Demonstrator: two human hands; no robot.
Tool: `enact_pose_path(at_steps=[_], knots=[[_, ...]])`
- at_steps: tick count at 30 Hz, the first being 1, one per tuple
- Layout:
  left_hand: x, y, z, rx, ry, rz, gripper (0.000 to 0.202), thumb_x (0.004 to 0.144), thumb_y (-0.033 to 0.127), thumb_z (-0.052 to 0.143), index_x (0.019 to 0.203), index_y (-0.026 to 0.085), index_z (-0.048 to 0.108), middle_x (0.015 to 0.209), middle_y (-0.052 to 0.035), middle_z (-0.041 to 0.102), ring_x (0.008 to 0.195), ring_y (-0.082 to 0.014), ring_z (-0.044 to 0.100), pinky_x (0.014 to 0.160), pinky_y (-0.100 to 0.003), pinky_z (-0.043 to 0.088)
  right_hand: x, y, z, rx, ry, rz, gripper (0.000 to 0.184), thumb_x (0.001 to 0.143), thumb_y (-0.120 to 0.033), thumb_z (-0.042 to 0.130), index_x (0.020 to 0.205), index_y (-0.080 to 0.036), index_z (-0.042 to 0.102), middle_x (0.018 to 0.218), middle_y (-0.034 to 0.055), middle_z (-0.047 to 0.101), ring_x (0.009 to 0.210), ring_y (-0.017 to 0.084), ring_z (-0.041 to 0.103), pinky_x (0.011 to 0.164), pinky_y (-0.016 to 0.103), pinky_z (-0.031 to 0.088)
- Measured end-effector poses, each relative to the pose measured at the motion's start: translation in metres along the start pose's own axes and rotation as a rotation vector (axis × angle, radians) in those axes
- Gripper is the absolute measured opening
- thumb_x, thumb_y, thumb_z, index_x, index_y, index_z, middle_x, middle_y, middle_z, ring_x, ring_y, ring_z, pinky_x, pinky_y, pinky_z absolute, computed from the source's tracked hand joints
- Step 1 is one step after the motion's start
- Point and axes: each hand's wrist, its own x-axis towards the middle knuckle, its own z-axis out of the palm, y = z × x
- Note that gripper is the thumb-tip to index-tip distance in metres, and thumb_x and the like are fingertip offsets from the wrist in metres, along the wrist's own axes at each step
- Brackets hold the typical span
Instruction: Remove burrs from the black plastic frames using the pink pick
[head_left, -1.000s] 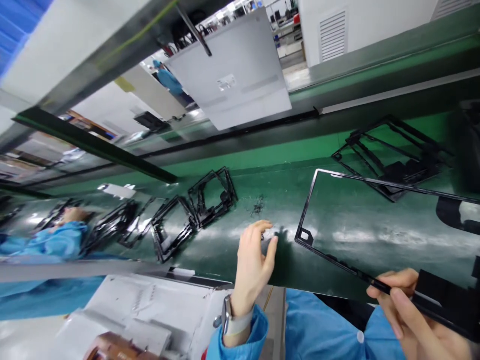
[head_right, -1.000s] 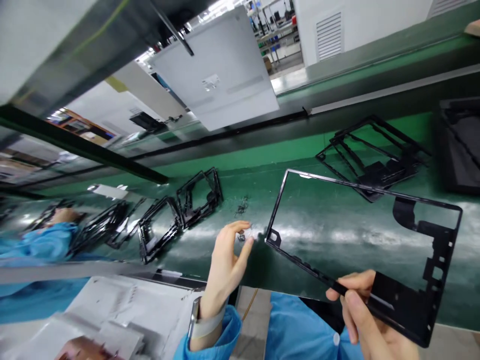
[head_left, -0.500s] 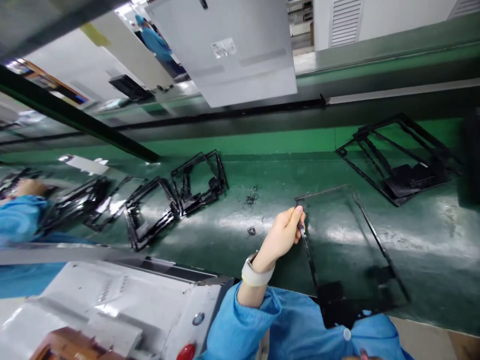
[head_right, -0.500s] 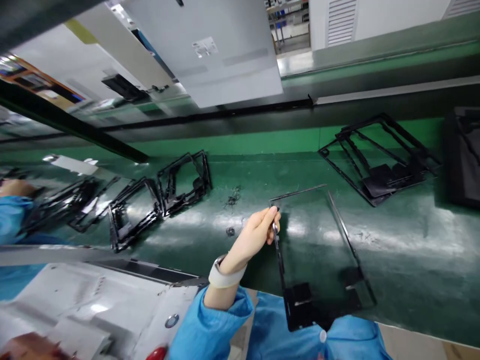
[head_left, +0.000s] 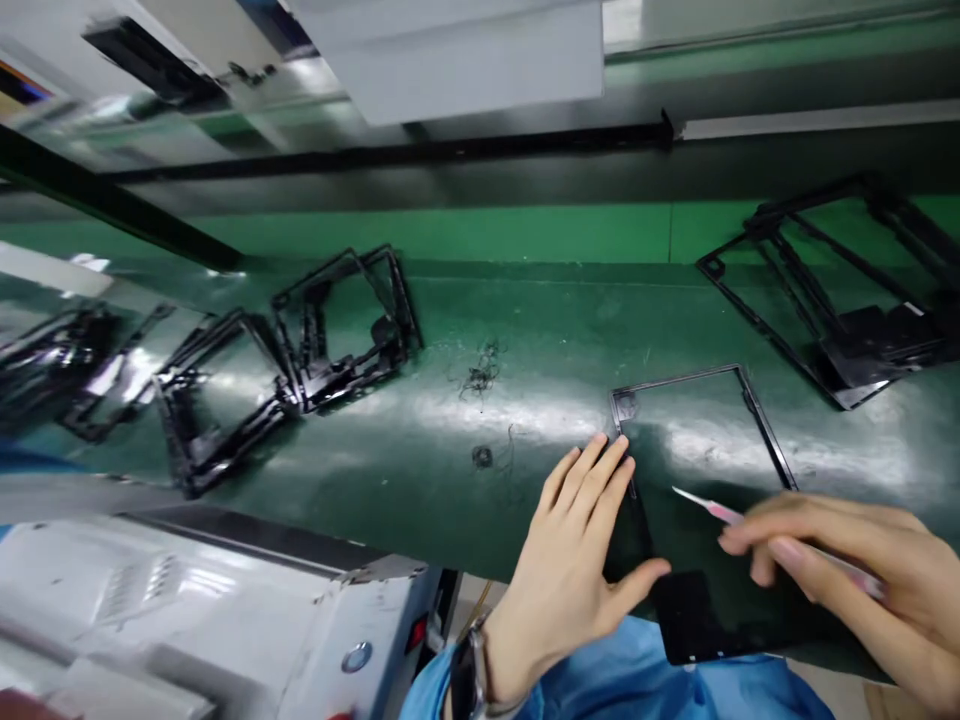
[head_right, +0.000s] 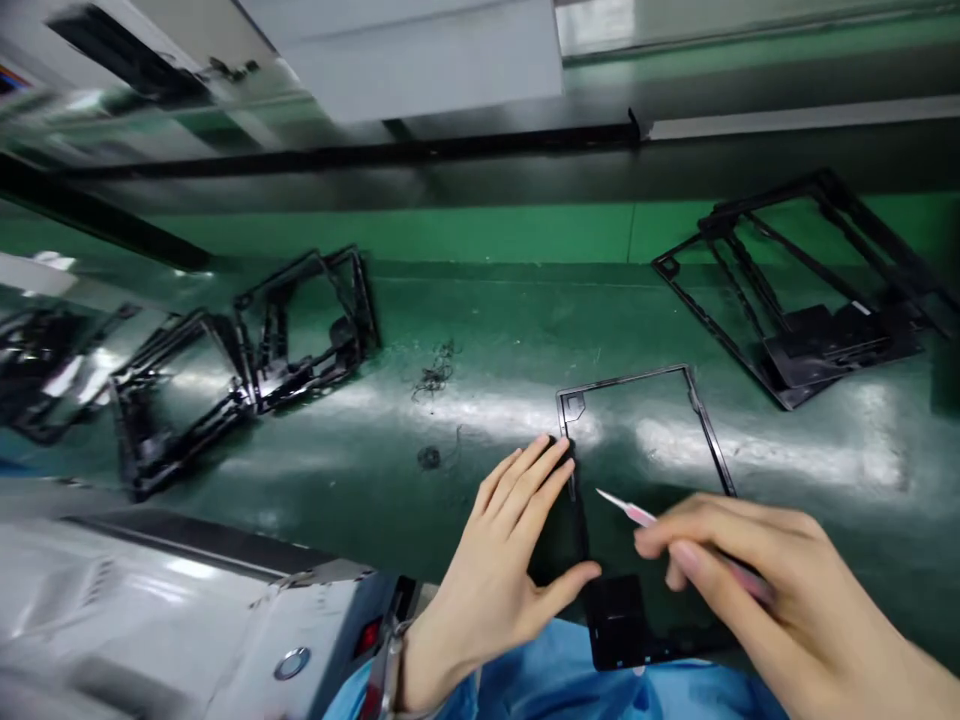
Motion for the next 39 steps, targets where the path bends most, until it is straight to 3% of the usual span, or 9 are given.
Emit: enact_pose_path(at_steps=[5,9,11,15,21,27,30,34,39], knots=[[0.003,-0.010,0.003,0.021,-0.097,0.053,0.076,0.104,0.049,0.063,0.162,0.006,0.038,0.172,-0.0193,0.041,0.165,-0.0317,0.028,0.134,-0.051,0.026,0.046,-0.001,0.006,-0.110,-0.082,-0.008,0.035,0.111,-0.024,0.047,0.144,-0.034,0.055,0.102,-0.0003,0.077,0.086,0.016,0.076,0.075,0.027,0.060],[0.007,-0.016,-0.002,0.018,-0.130,0.050,0.076,0.104,0.047,0.063,0.164,0.008,0.038,0.176,-0.0190,0.033,0.166,-0.0343,0.023,0.133,-0.054,0.026,0.053,0.000,0.025,-0.190,-0.070,-0.133,0.022,0.110,-0.017,0.045,0.121,-0.025,0.062,0.094,0.0000,0.074,0.071,0.015,0.071,0.069,0.029,0.056],[0.006,-0.017,-0.003,0.015,-0.137,0.042,0.077,0.103,0.046,0.065,0.164,0.008,0.038,0.175,-0.0192,0.034,0.166,-0.0345,0.025,0.134,-0.054,0.025,0.052,0.002,0.031,-0.136,-0.023,-0.145,0.024,0.109,-0.015,0.046,0.126,-0.024,0.061,0.090,-0.0010,0.074,0.068,0.014,0.069,0.068,0.028,0.056],[0.003,-0.016,-0.002,0.020,-0.147,0.033,0.077,0.102,0.046,0.065,0.164,0.009,0.038,0.174,-0.0188,0.036,0.165,-0.0348,0.028,0.134,-0.054,0.024,0.049,0.003,0.031,0.049,0.037,-0.207,0.037,0.104,-0.009,0.051,0.136,-0.026,0.060,0.109,0.0037,0.074,0.092,0.016,0.073,0.082,0.027,0.061],[0.004,-0.016,-0.001,0.025,-0.135,0.031,0.077,0.103,0.047,0.063,0.165,0.010,0.036,0.173,-0.0181,0.039,0.165,-0.0344,0.029,0.133,-0.054,0.025,0.056,-0.004,0.026,0.272,-0.043,-0.089,0.072,0.093,-0.010,0.068,0.159,-0.029,0.043,0.123,0.0054,0.067,0.116,0.019,0.068,0.106,0.036,0.060],[0.004,-0.015,-0.001,0.031,-0.114,0.038,0.078,0.101,0.045,0.067,0.164,0.010,0.039,0.173,-0.0188,0.039,0.164,-0.0343,0.030,0.133,-0.053,0.026,0.064,-0.001,0.032,0.388,0.031,-0.065,0.022,0.112,-0.022,0.054,0.124,-0.026,0.072,0.088,-0.0032,0.067,0.072,0.009,0.065,0.069,0.022,0.059],[0.004,-0.015,-0.001,0.035,-0.118,0.030,0.078,0.100,0.046,0.067,0.164,0.010,0.039,0.174,-0.0183,0.038,0.164,-0.0343,0.030,0.134,-0.053,0.025,0.065,-0.002,0.034,0.262,0.089,-0.130,0.029,0.115,-0.026,0.050,0.103,-0.023,0.077,0.080,-0.0037,0.069,0.074,0.011,0.063,0.071,0.024,0.055],[0.004,-0.015,-0.001,0.035,-0.116,0.032,0.078,0.100,0.046,0.067,0.164,0.009,0.039,0.173,-0.0184,0.038,0.164,-0.0345,0.030,0.134,-0.053,0.025,0.063,-0.008,0.035,0.187,0.070,-0.172,0.037,0.116,-0.022,0.044,0.095,-0.020,0.075,0.082,-0.0018,0.072,0.077,0.011,0.065,0.073,0.024,0.055],[0.004,-0.015,0.000,0.036,-0.111,0.038,0.077,0.100,0.047,0.066,0.163,0.009,0.040,0.172,-0.0188,0.040,0.164,-0.0346,0.031,0.134,-0.053,0.025,0.059,-0.006,0.041,0.183,0.033,-0.067,0.013,0.106,-0.016,0.060,0.103,-0.020,0.072,0.095,-0.0014,0.077,0.077,0.011,0.071,0.074,0.023,0.058]])
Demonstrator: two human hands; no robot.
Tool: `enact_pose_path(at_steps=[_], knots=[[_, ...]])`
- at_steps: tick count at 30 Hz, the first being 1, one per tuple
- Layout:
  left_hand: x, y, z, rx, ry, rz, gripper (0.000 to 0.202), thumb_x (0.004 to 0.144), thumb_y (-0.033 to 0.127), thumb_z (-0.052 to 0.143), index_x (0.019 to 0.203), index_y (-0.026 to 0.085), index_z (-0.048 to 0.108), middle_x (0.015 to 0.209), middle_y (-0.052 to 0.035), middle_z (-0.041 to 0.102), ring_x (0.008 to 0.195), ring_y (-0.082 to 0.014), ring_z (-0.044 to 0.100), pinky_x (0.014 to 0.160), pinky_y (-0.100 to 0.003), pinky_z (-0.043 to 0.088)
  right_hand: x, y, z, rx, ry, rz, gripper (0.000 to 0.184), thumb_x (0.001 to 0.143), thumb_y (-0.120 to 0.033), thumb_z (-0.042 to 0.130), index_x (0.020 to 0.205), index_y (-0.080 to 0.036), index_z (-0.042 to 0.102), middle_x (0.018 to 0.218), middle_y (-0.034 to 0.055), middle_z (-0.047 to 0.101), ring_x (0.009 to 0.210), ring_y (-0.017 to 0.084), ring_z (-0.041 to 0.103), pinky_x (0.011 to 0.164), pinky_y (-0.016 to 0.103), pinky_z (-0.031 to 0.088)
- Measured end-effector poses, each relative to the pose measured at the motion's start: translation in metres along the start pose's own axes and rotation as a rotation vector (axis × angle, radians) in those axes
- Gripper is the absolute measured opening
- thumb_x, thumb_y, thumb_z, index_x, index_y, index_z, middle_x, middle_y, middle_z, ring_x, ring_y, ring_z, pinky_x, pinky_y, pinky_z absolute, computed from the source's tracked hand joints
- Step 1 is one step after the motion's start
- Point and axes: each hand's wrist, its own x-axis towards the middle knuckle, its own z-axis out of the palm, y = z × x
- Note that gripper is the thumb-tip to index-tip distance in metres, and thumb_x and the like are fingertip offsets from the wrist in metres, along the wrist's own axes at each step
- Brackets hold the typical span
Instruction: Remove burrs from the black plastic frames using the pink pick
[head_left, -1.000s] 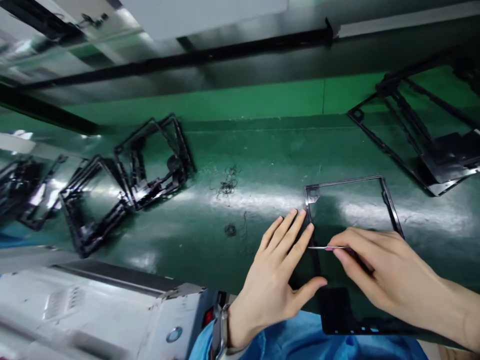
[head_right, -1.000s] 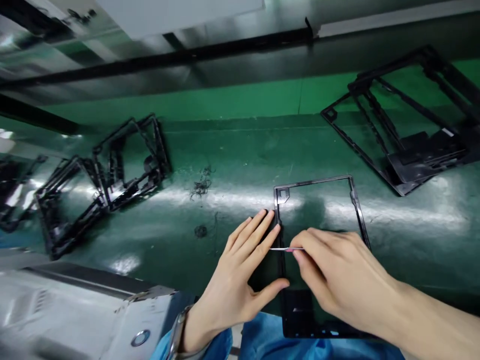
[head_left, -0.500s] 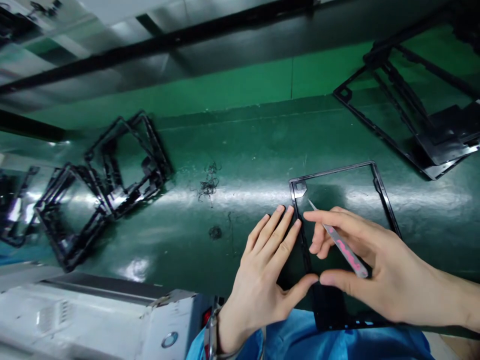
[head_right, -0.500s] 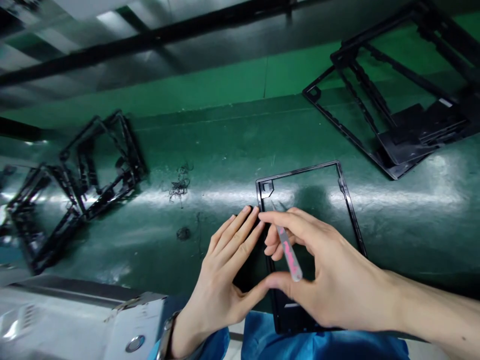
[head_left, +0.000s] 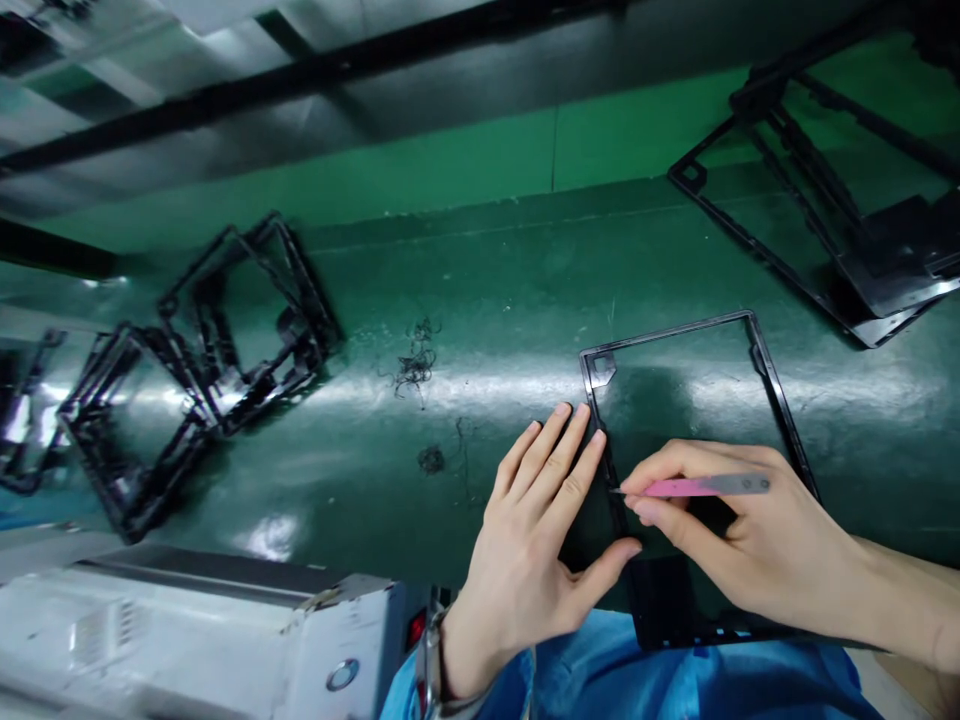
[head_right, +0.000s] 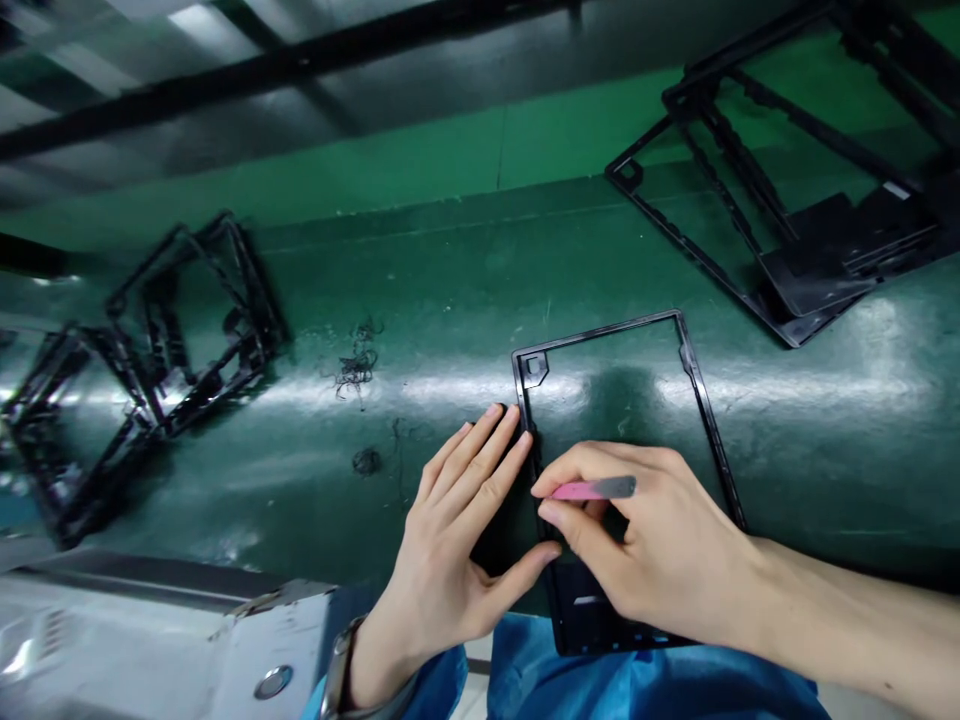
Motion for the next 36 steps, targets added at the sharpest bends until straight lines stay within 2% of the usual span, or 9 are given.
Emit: enact_pose_path(at_steps=[5,9,13,20,31,36], knots=[[-0.0007,-0.0003,-0.0006,-0.002,0.009,0.000,0.077,0.101,0.047,0.066,0.164,0.010,0.040,0.171,-0.0195,0.041,0.163,-0.0356,0.033,0.133,-0.054,0.026,-0.0020,0.0052,0.0043,-0.006,0.026,-0.038,0.014,0.107,-0.016,0.061,0.102,-0.021,0.072,0.094,0.0001,0.077,0.082,0.014,0.074,0.078,0.026,0.060],[-0.0007,0.0001,-0.0011,-0.007,0.006,-0.003,0.078,0.101,0.047,0.065,0.164,0.010,0.039,0.172,-0.0196,0.041,0.163,-0.0361,0.033,0.132,-0.054,0.027,-0.0058,0.0081,0.0075,-0.027,0.035,-0.034,0.010,0.106,-0.016,0.064,0.104,-0.022,0.071,0.095,0.0019,0.077,0.078,0.015,0.073,0.070,0.028,0.059],[0.0009,0.0010,-0.0011,0.000,0.008,0.000,0.073,0.102,0.045,0.063,0.162,0.007,0.042,0.171,-0.0210,0.042,0.163,-0.0355,0.032,0.133,-0.052,0.025,-0.0070,0.0102,0.0097,-0.004,0.072,-0.096,0.014,0.103,-0.011,0.062,0.099,-0.021,0.072,0.088,0.0030,0.076,0.068,0.015,0.068,0.061,0.028,0.056],[0.0009,0.0013,-0.0027,0.000,0.002,0.003,0.073,0.102,0.045,0.063,0.161,0.007,0.043,0.171,-0.0212,0.042,0.164,-0.0343,0.031,0.133,-0.052,0.025,-0.0028,0.0103,0.0104,-0.014,0.072,-0.143,0.016,0.102,-0.008,0.062,0.099,-0.019,0.074,0.092,0.0052,0.080,0.073,0.016,0.074,0.066,0.028,0.060],[0.0006,0.0006,-0.0024,-0.003,0.005,-0.002,0.074,0.102,0.045,0.062,0.163,0.009,0.040,0.172,-0.0197,0.040,0.164,-0.0351,0.032,0.132,-0.055,0.027,-0.0033,0.0101,0.0096,-0.018,0.049,-0.146,0.016,0.103,-0.010,0.061,0.098,-0.018,0.074,0.088,0.0050,0.079,0.068,0.016,0.072,0.060,0.029,0.057],[0.0015,0.0006,-0.0027,-0.003,0.010,0.002,0.073,0.102,0.044,0.063,0.162,0.008,0.042,0.171,-0.0207,0.041,0.164,-0.0356,0.032,0.132,-0.053,0.027,-0.0040,0.0105,0.0110,-0.017,0.069,-0.128,0.017,0.103,-0.010,0.061,0.100,-0.020,0.074,0.090,0.0043,0.080,0.071,0.016,0.073,0.064,0.029,0.059]])
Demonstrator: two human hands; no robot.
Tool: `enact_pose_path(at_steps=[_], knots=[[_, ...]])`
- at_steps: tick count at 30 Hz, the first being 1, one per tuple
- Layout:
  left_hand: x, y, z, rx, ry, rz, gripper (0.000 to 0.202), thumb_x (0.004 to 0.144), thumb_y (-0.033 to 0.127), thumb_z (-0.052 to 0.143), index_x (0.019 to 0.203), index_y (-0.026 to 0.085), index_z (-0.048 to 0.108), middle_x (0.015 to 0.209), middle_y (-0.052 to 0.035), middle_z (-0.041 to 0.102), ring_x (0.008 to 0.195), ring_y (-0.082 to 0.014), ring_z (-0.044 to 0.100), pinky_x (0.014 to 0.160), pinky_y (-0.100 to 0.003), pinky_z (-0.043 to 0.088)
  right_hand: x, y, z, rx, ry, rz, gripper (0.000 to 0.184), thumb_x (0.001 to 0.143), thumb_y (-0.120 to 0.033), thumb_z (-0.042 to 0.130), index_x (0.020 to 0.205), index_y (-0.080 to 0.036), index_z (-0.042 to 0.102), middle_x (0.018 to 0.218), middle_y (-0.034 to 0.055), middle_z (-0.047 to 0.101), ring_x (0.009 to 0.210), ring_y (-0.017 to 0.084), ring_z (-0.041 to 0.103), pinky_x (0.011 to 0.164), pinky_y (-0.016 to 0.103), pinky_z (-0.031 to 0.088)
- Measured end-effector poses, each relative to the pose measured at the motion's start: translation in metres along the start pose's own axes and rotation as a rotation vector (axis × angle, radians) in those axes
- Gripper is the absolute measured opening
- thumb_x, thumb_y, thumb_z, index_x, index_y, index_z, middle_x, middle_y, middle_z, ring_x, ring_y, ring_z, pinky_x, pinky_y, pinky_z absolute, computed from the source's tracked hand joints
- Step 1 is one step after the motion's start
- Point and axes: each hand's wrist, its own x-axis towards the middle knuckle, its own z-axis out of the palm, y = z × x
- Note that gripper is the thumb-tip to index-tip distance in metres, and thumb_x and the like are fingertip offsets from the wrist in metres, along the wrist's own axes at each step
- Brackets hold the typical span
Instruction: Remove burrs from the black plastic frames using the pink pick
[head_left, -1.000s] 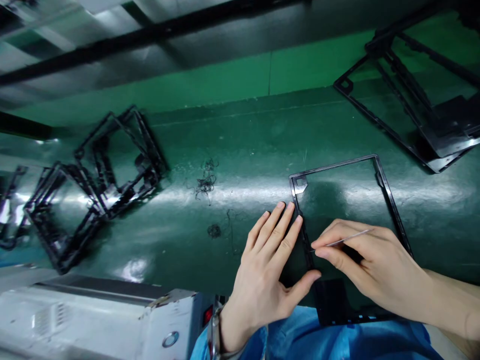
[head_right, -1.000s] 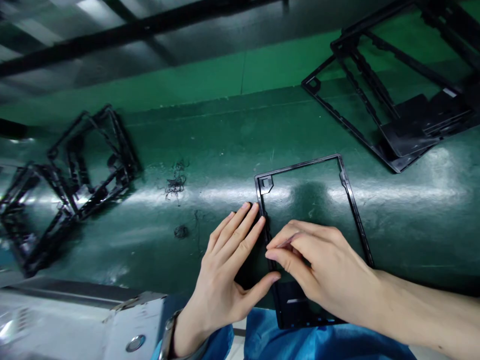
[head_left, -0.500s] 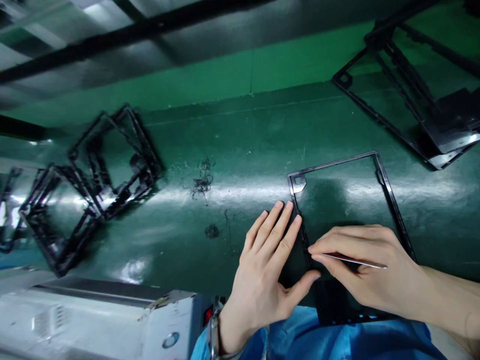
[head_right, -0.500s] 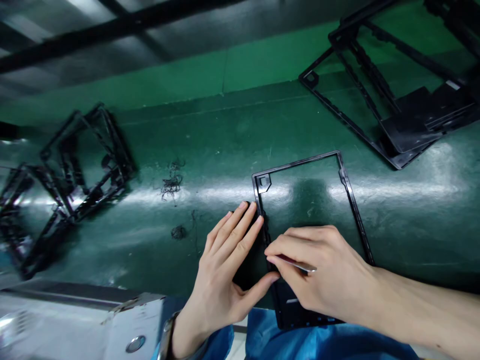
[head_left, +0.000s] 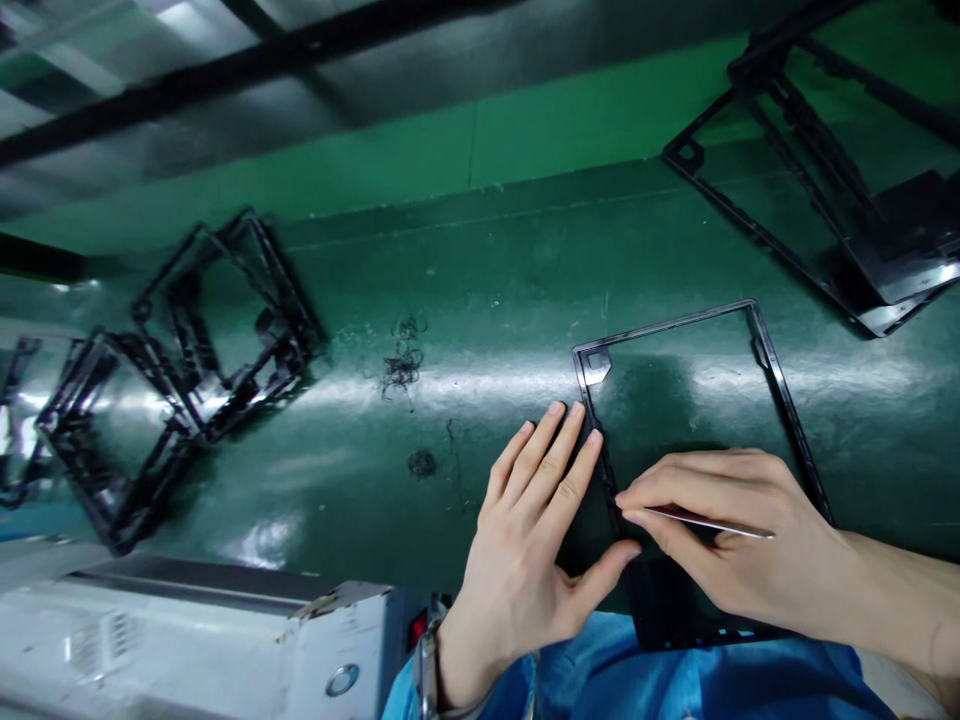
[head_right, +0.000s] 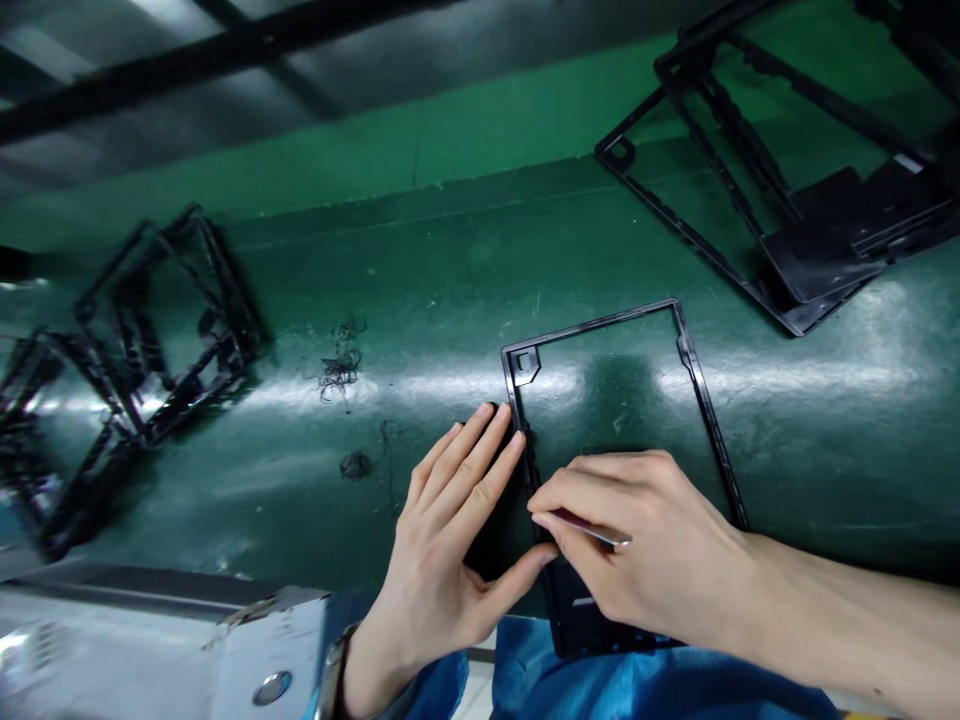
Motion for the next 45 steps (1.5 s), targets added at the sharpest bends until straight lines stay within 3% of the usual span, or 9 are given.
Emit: enact_pose_path(at_steps=[30,45], knots=[[-0.0004,0.0010,0.0007,-0.003,0.003,0.001,0.072,0.101,0.041,0.065,0.162,0.008,0.042,0.172,-0.0204,0.040,0.164,-0.0341,0.031,0.132,-0.052,0.027,0.0016,0.0005,-0.0026,0.020,-0.042,-0.017,0.019,0.101,-0.007,0.058,0.092,-0.017,0.072,0.084,0.0051,0.079,0.061,0.014,0.067,0.054,0.029,0.050],[-0.0007,0.0010,0.0003,-0.005,0.014,0.009,0.071,0.101,0.042,0.066,0.160,0.007,0.045,0.170,-0.0221,0.043,0.162,-0.0354,0.034,0.131,-0.052,0.028,0.0004,0.0058,0.0000,0.072,-0.046,-0.023,0.020,0.099,-0.002,0.059,0.097,-0.017,0.072,0.091,0.0063,0.081,0.069,0.015,0.073,0.059,0.027,0.054]])
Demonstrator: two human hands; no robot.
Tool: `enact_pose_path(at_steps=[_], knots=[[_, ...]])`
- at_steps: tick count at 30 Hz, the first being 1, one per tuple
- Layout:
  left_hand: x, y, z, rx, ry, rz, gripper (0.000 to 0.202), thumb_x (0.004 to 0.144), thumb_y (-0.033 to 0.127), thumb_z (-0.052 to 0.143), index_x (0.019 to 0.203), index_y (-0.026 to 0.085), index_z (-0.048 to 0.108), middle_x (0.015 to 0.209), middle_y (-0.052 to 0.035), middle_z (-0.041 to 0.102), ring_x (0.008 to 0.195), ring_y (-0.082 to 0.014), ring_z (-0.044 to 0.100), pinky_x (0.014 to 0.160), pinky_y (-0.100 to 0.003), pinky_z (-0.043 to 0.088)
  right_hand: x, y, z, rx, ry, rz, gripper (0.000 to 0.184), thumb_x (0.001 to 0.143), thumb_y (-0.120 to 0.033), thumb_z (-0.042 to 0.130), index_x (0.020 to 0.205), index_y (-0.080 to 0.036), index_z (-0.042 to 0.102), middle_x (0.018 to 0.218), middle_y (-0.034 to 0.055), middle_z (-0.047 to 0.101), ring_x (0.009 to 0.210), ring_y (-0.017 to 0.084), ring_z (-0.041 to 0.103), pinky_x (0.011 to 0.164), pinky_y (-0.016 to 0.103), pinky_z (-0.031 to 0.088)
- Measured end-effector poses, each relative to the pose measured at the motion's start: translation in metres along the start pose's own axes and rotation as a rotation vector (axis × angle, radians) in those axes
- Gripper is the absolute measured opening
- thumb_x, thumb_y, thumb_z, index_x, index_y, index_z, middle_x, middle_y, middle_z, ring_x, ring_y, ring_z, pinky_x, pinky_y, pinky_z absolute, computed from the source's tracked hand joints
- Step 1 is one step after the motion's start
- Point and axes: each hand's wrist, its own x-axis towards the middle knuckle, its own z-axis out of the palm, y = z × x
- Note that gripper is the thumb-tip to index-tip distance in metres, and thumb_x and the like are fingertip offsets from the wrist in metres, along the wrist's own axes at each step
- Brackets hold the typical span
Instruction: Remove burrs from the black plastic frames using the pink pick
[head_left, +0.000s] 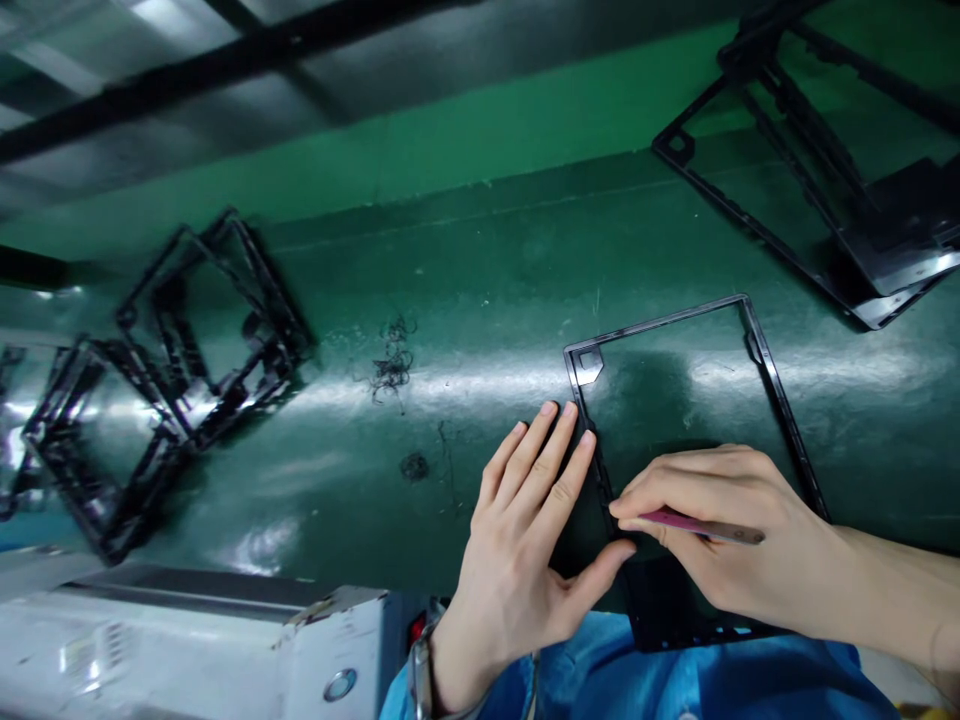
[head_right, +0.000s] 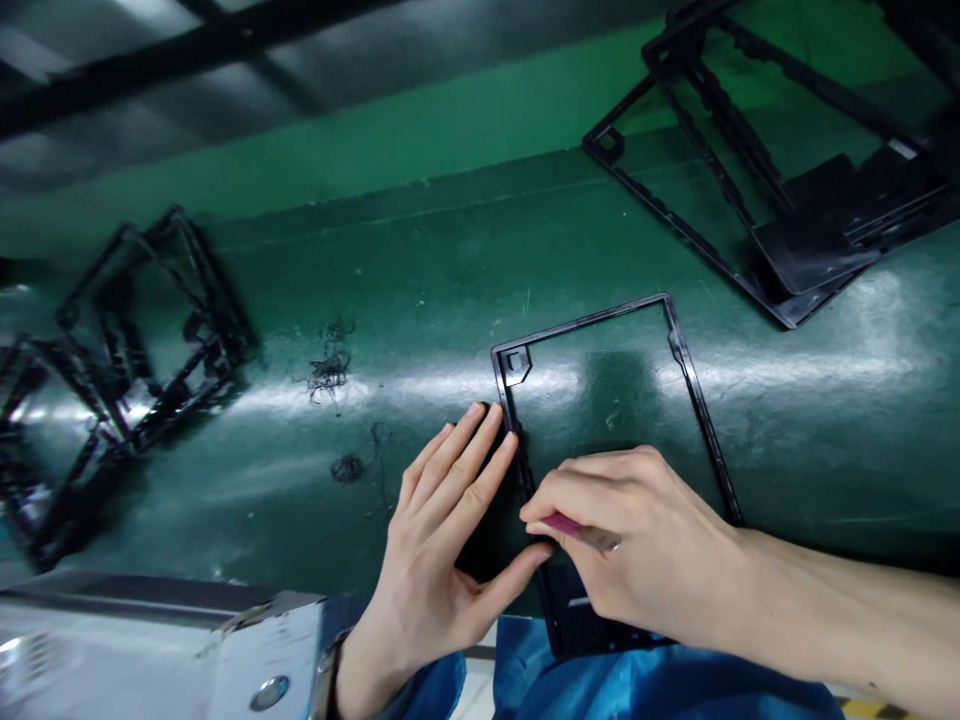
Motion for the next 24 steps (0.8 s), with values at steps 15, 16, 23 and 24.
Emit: enact_pose_path(at_steps=[15,16,23,24], knots=[[0.0000,-0.0009,0.0003,-0.016,0.001,-0.001,0.074,0.101,0.043,0.068,0.161,0.007,0.044,0.170,-0.0220,0.043,0.162,-0.0361,0.034,0.131,-0.054,0.028,-0.0011,-0.0030,-0.0004,-0.032,0.034,0.020,0.022,0.101,-0.005,0.058,0.094,-0.020,0.072,0.089,0.0051,0.079,0.069,0.015,0.071,0.060,0.026,0.056],[0.0000,-0.0008,-0.0001,-0.015,0.003,-0.002,0.074,0.101,0.043,0.067,0.161,0.008,0.044,0.170,-0.0219,0.043,0.162,-0.0359,0.034,0.131,-0.053,0.028,-0.0010,-0.0031,-0.0005,-0.041,0.027,0.022,0.022,0.102,-0.006,0.057,0.094,-0.020,0.072,0.088,0.0049,0.079,0.068,0.015,0.071,0.060,0.026,0.056],[0.0002,-0.0003,0.0000,-0.016,0.004,0.004,0.071,0.101,0.043,0.067,0.158,0.005,0.047,0.169,-0.0231,0.043,0.162,-0.0364,0.034,0.131,-0.053,0.028,0.0008,-0.0021,-0.0027,-0.005,-0.014,0.001,0.023,0.099,-0.003,0.055,0.093,-0.019,0.070,0.089,0.0054,0.078,0.065,0.014,0.069,0.056,0.025,0.052],[0.0000,-0.0004,0.0003,-0.017,0.002,0.003,0.072,0.101,0.043,0.068,0.158,0.005,0.048,0.170,-0.0232,0.043,0.162,-0.0367,0.034,0.131,-0.053,0.028,0.0009,-0.0021,-0.0029,-0.003,-0.019,0.001,0.023,0.099,-0.003,0.056,0.092,-0.019,0.069,0.088,0.0052,0.078,0.065,0.013,0.068,0.056,0.025,0.051]])
